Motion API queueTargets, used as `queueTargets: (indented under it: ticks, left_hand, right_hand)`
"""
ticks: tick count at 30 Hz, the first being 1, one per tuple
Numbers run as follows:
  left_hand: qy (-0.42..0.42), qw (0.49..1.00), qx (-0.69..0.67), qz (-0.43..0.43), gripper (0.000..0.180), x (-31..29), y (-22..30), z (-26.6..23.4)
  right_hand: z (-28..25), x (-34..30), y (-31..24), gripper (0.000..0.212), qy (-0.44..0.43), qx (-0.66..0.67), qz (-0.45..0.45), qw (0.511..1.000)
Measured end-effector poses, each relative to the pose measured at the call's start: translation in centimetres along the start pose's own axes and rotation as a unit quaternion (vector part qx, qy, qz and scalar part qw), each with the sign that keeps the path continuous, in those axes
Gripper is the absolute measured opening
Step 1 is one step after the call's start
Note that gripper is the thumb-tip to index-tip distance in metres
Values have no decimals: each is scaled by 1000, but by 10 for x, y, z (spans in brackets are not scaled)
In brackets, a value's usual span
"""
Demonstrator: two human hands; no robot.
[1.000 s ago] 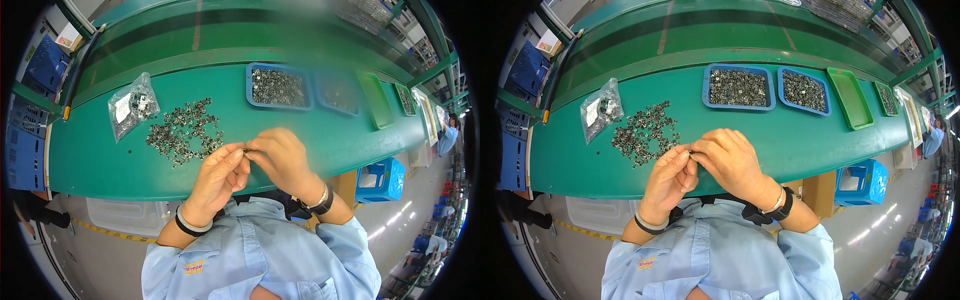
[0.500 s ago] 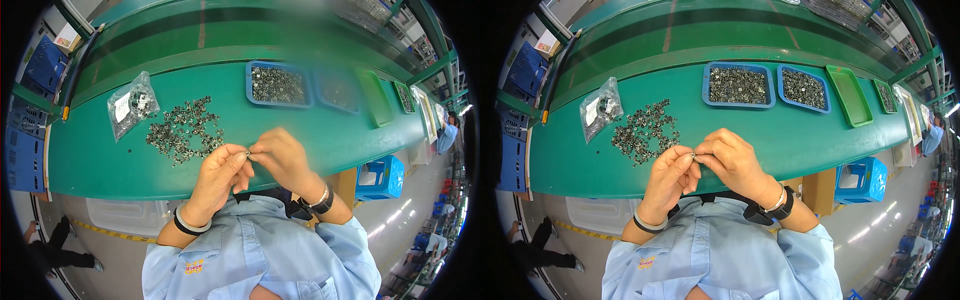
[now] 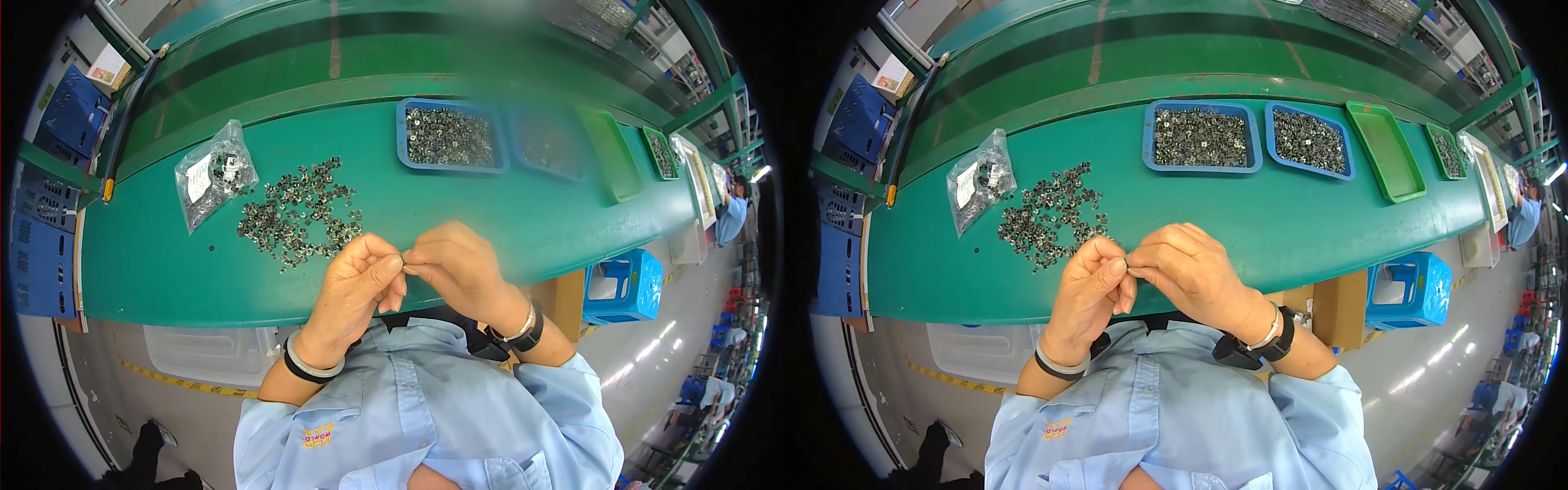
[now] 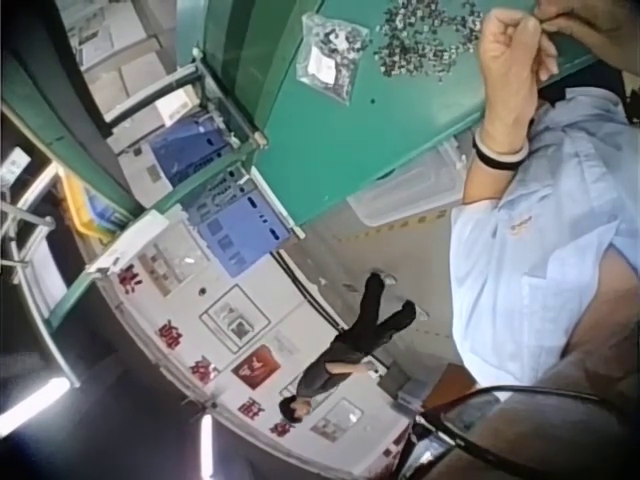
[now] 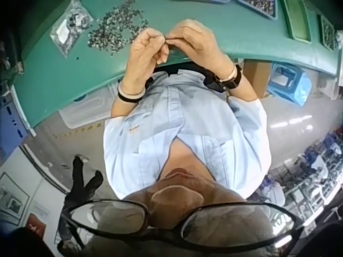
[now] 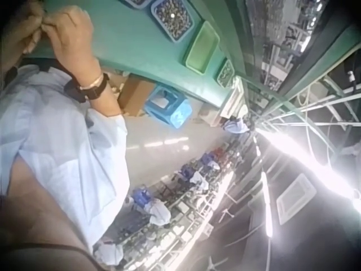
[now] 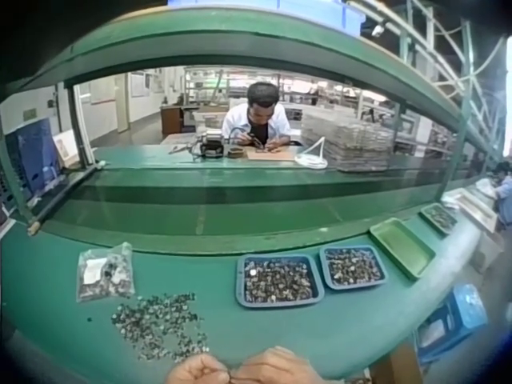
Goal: The person picks up a metal component and a small black part by hand, presses them together, and places the assembled unit into a blue tray.
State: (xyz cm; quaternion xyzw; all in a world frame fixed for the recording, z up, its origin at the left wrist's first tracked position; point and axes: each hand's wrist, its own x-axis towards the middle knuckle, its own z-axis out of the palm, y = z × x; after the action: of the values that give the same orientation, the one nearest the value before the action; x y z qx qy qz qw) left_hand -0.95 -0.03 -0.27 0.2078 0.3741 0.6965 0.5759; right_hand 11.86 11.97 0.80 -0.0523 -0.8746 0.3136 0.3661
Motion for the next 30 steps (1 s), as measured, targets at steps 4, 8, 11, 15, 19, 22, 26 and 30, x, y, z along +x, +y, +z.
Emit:
queueTargets:
  ticks: [4, 8, 11, 15, 19, 22, 26, 30]
  left_hand:
    - [-10, 1000, -9, -16, 14, 1, -4, -5]
    - [15, 997, 77, -15, 15, 2, -1, -4]
    - [23, 997, 79, -1, 15, -1, 6, 4]
    - [-1, 1000, -8, -19, 15, -3, 8, 5]
    - [-31, 993, -110, -39, 13, -5, 2, 5]
    - [-42, 989, -136, -42, 13, -4, 0, 2]
    - [-48, 990, -123, -41, 13, -3, -1, 1]
    - [-42, 994, -99, -37, 14, -2, 1, 1]
  right_hand:
    - [2, -5, 1, 24, -3, 45, 18, 999]
    - [-1, -3, 0, 25, -2, 9, 9, 1000]
    - [-3, 1, -2, 25, -5, -27, -9, 1000]
    - [-1, -1, -4, 23, 13, 18, 3, 1000]
    - [5, -4, -6, 17, 50, 144, 60, 987]
    - [6, -4, -7, 15, 44, 163, 67, 983]
    - [4, -2, -4, 16, 31, 125, 28, 991]
    - [4, -3, -4, 16, 28, 114, 29, 993]
